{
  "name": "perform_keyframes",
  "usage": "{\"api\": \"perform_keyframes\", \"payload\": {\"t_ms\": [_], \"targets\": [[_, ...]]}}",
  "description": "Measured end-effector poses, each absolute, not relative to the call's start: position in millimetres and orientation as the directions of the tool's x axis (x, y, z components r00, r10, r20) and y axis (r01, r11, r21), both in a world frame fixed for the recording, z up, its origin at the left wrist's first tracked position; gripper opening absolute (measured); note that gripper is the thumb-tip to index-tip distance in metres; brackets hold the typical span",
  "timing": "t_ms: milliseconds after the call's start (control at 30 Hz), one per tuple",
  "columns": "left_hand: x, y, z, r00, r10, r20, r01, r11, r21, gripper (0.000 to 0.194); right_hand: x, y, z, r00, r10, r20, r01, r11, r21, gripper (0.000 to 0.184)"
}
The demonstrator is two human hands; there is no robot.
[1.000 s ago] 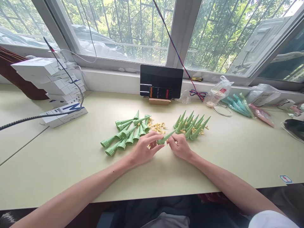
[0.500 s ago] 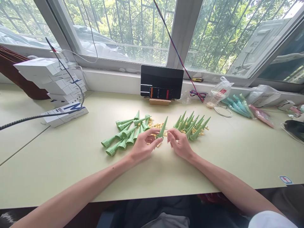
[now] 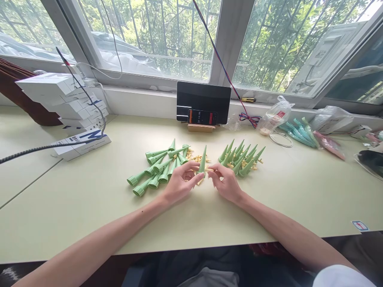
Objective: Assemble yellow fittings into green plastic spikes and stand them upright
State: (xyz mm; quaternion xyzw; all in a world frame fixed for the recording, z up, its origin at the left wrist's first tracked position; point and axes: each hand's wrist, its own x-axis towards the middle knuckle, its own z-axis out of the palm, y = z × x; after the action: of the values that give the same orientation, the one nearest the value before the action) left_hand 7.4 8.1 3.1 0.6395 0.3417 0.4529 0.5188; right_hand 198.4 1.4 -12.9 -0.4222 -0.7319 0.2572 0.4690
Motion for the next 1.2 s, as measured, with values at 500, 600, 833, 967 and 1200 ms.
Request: {"api": "perform_keyframes", "payload": {"t_ms": [500, 600, 833, 967, 1200], "targets": [[8, 8, 0, 0.359, 0.875, 0.324, 0.003, -0.348, 0.937, 0.029, 198, -2, -14, -0.273, 0.92, 0.28, 0.168, 0.332, -0.928, 0.036], [9, 7, 5, 0.346, 0.912, 0.222, -0.016, -0.231, 0.973, 0.033, 197, -2, -13, -0.252, 0.909, 0.332, 0.214, 0.387, -0.897, 0.029], [6, 8, 13, 0.316, 0.946, 0.075, -0.04, -0.065, 0.997, 0.034, 196, -3, -9, -0.237, 0.858, 0.455, 0.297, 0.51, -0.807, 0.021], [7, 9, 13, 0.324, 0.942, 0.081, -0.055, -0.066, 0.996, 0.036, 197, -1, -13, -0.218, 0.818, 0.532, 0.331, 0.575, -0.748, 0.018], [8, 7, 14, 0.383, 0.915, 0.131, -0.041, -0.125, 0.991, 0.034, 198, -1, -16, -0.195, 0.759, 0.621, 0.392, 0.641, -0.66, 0.019]]}}
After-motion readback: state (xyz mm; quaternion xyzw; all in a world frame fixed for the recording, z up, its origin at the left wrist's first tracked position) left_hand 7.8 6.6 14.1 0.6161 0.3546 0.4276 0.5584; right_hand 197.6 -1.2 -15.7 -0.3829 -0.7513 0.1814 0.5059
